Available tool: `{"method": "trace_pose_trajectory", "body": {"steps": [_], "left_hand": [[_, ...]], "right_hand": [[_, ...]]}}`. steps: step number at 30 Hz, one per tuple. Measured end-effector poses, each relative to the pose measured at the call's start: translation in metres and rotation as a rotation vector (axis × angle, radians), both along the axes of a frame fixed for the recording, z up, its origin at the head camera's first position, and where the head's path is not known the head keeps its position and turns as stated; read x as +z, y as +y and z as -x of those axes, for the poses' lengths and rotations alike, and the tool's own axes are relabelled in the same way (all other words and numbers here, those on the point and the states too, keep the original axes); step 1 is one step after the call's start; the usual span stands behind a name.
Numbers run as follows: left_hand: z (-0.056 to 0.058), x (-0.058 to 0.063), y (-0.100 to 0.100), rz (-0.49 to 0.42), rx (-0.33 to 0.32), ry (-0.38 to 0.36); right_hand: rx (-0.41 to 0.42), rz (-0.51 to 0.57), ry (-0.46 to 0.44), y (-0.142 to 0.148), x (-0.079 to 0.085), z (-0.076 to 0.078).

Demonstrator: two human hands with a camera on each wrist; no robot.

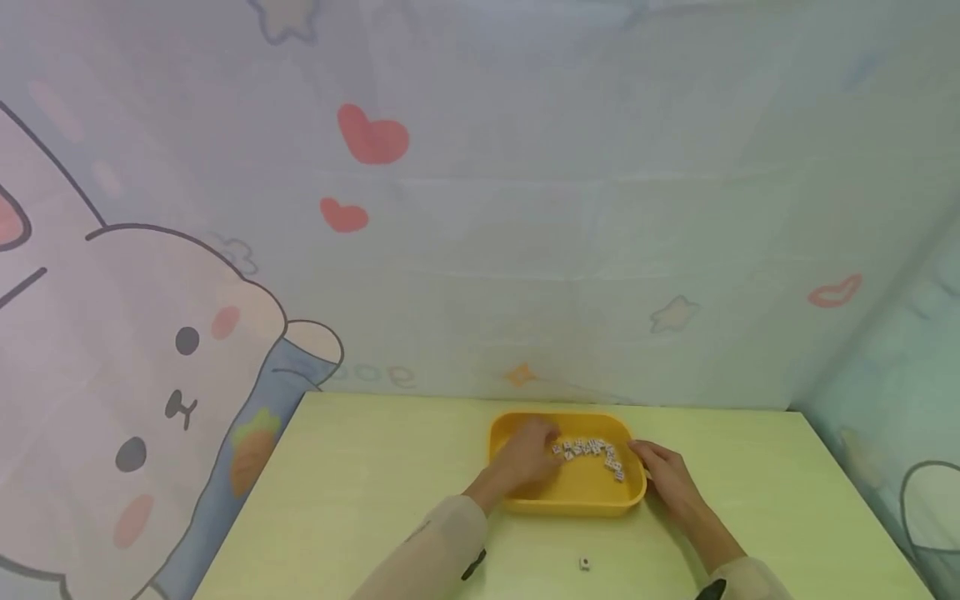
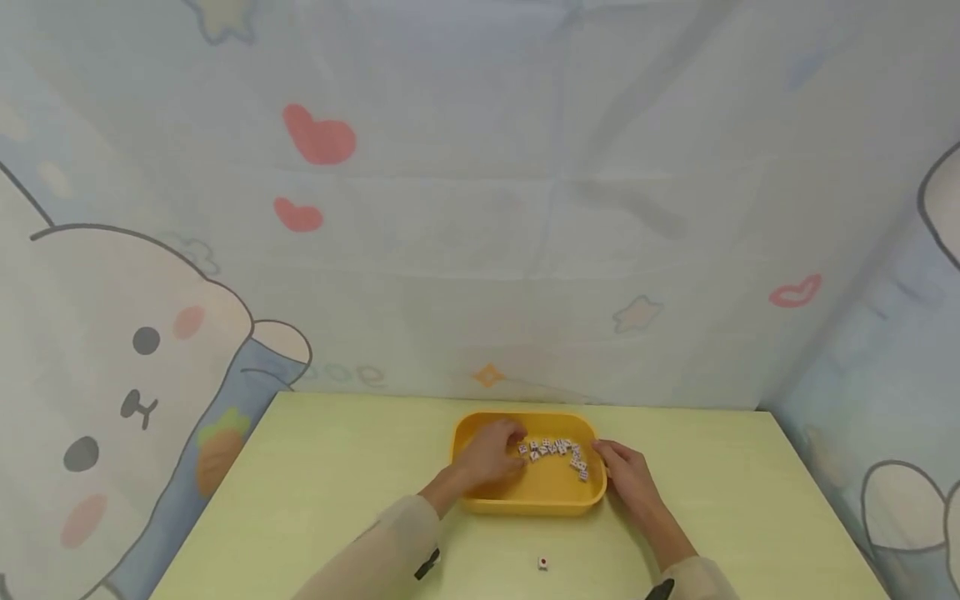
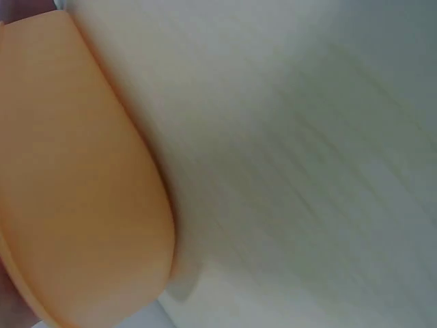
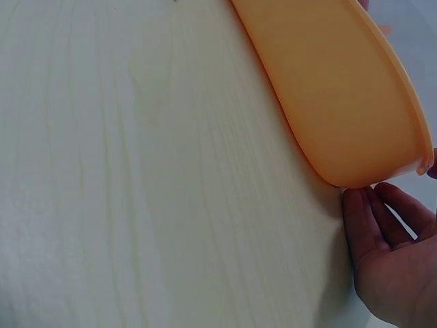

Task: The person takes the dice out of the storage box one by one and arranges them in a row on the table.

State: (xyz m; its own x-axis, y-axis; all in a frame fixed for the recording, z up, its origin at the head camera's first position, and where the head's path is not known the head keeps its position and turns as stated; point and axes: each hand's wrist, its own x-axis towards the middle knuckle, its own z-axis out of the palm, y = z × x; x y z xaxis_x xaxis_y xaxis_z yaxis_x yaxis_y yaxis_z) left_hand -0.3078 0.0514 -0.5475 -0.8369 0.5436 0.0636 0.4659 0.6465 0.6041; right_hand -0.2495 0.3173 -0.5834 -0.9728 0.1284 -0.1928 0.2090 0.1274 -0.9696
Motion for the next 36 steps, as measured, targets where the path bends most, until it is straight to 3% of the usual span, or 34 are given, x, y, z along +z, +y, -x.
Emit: {"method": "trace_pose_trajectory", "body": {"steps": [6, 13, 20, 24, 31, 36], "left_hand": [[0.007, -0.008, 0.003, 0.063, 0.011, 0.009], [0.008, -0.013, 0.007, -0.014, 0.058, -0.007], [0.001, -0.019, 0.011, -0.016, 0.107, 0.064], [-0.006, -0.006, 0.004, -0.046, 0.067, 0.05], [-0.018, 0.036, -0.014, -0.164, -0.039, -0.033], [-0.03, 0.053, -0.018, -0.178, -0.135, -0.075]], "right_hand": [[-0.002, -0.009, 0.005, -0.001, 0.003, 0.001], [-0.001, 0.0, 0.011, -0.002, 0.005, -0.001], [-0.013, 0.006, -0.01, -0.002, -0.002, -0.005], [-0.003, 0.001, -0.017, -0.003, -0.005, -0.005], [0.015, 0.005, -0.008, -0.002, -0.004, 0.001], [0.012, 0.003, -0.007, 0.0, -0.003, 0.003]]}}
